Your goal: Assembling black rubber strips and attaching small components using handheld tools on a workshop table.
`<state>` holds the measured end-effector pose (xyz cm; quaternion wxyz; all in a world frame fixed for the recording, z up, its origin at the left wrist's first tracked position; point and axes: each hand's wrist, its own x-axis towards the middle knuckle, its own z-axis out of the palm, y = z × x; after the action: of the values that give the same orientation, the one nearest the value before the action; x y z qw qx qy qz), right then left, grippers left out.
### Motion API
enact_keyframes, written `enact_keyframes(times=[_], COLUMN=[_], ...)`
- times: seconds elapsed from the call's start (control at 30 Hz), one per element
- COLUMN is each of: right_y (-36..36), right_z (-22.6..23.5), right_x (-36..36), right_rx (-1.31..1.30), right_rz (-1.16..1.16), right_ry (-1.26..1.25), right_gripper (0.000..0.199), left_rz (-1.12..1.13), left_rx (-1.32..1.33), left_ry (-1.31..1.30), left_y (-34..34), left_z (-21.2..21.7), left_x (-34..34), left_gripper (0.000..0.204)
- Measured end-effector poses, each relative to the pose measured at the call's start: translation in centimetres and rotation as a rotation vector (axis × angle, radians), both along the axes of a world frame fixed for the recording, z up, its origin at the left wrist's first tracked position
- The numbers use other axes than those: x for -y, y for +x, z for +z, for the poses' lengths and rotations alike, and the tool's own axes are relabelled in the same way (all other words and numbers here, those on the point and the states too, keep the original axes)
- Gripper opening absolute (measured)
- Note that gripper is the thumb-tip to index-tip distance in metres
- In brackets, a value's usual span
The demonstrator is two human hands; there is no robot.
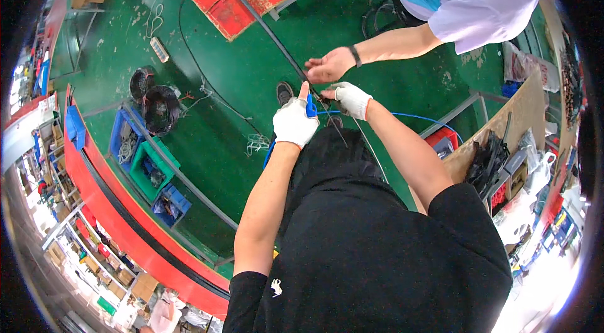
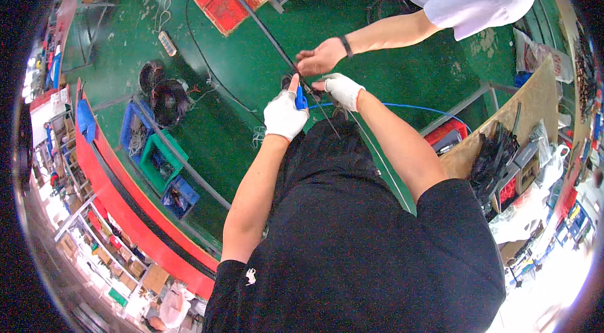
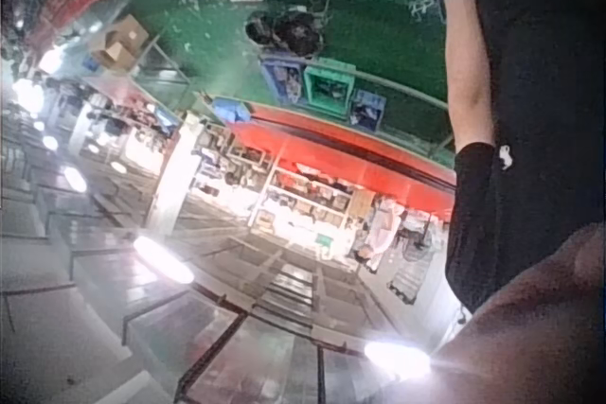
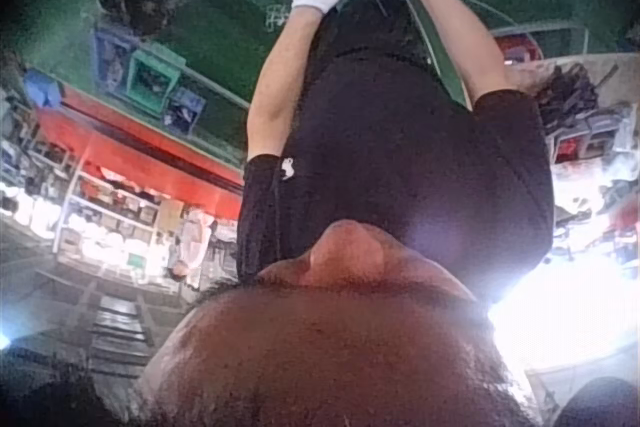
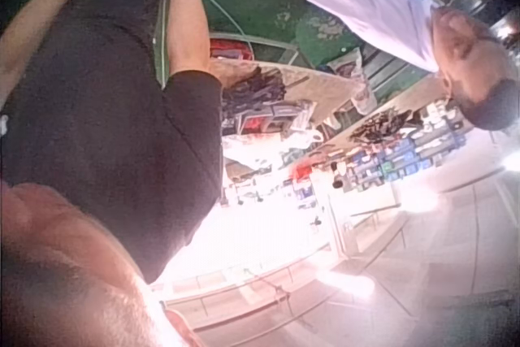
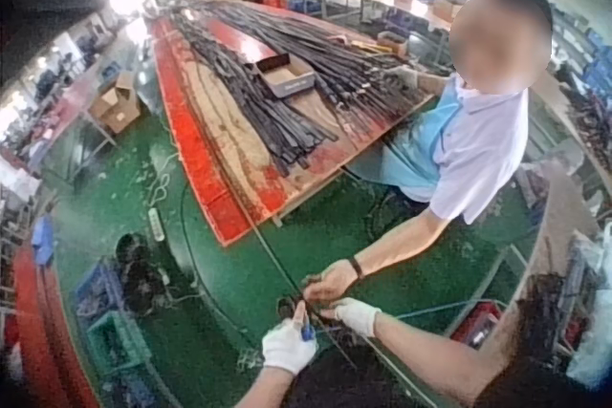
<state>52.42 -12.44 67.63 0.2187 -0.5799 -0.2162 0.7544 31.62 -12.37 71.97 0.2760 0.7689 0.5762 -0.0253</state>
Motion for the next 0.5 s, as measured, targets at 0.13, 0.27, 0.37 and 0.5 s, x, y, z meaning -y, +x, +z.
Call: enact_keyframes(times=[0.13,0.27,0.37,0.5], right_y=[0.9,0.4,0.3,0.3], right_z=[-1.7,1.0,0.6,-0.1], right_x=[-0.4,-0.6,-0.3,0.2], right_rx=[0.008,0.193,0.255,0.249], right_rz=[0.043,0.215,0.286,0.272], right_ry=[-0.034,0.129,0.224,0.262], right_gripper=[0.041,0.042,0.043,0.04], left_rz=[-0.007,0.011,0.009,0.001], left_rx=[-0.023,-0.025,-0.033,-0.033], left_ry=[-0.009,-0.016,-0.019,-0.025], left_y=[0.5,0.3,0.3,0.2], left_z=[0.2,0.0,-0.2,-0.1], left_x=[-0.2,0.0,0.1,0.0], left_gripper=[0.089,0.09,0.089,0.088])
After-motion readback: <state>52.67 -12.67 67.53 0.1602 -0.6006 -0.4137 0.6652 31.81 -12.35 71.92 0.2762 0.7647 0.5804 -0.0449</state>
